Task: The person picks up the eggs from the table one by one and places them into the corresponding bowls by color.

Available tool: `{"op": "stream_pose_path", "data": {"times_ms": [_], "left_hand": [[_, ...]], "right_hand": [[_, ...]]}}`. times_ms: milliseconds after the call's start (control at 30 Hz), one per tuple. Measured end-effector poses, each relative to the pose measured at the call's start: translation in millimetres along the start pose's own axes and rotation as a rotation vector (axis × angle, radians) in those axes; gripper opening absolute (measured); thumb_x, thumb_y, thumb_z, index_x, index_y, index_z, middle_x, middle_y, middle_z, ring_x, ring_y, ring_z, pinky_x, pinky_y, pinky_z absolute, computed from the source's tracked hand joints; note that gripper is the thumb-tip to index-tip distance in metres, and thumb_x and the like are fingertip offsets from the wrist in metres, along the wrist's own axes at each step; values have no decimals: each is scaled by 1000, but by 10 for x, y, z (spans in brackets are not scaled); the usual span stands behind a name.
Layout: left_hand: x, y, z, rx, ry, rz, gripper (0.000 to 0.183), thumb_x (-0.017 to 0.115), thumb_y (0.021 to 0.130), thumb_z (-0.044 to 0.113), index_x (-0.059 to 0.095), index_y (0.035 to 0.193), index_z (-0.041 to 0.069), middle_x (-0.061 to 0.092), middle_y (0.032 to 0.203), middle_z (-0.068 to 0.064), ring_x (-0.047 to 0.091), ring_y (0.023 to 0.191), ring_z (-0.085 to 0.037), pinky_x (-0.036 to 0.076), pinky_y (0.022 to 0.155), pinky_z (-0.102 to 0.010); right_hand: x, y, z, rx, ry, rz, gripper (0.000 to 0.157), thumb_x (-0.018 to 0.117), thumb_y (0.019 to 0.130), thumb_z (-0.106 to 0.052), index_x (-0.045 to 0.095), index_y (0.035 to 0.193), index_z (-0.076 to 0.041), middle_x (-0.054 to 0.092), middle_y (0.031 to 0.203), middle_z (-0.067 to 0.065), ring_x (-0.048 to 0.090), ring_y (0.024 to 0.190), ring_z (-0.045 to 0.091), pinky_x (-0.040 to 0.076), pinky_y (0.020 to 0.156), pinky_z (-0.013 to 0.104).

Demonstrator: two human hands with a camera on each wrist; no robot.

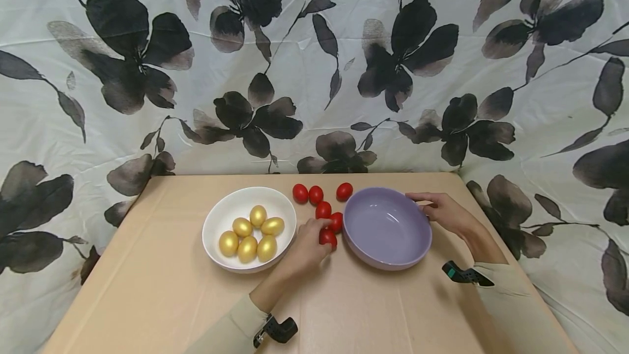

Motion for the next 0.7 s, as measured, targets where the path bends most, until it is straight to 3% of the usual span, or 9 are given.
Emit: {"op": "stream_pose_path", "data": {"times_ms": [200,467,700], "left_hand": [[-3,-36,1,49,118,49,56,66,84,2,59,139,7,57,129,-15,47,121,-32,44,107,-47],[39,-67,-12,65,116,48,45,74,88,7,65,131,3,58,118,-11,49,113,-27,47,97,-44],[16,-60,-6,66,185,47,35,77,87,12,69,120,3,60,105,-5,54,100,-21,50,89,-39]], "right_hand": [[-8,-3,-1,-4,1,5,49,44,100,8,51,147,-2,46,151,29,62,120,41,60,80,31],[-5,0,2,4,-3,3,49,43,100,8,50,148,-1,44,152,29,61,122,43,61,83,33],[-11,-5,6,1,-7,7,49,43,100,8,51,147,-1,46,150,29,62,120,42,60,82,31]]}}
Point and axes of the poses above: each hand's wrist, its own y-axis towards the middle knuckle, its own x-axis out of the palm, z = x × y, the point moved 10 cm from there along y, towards the middle knuckle
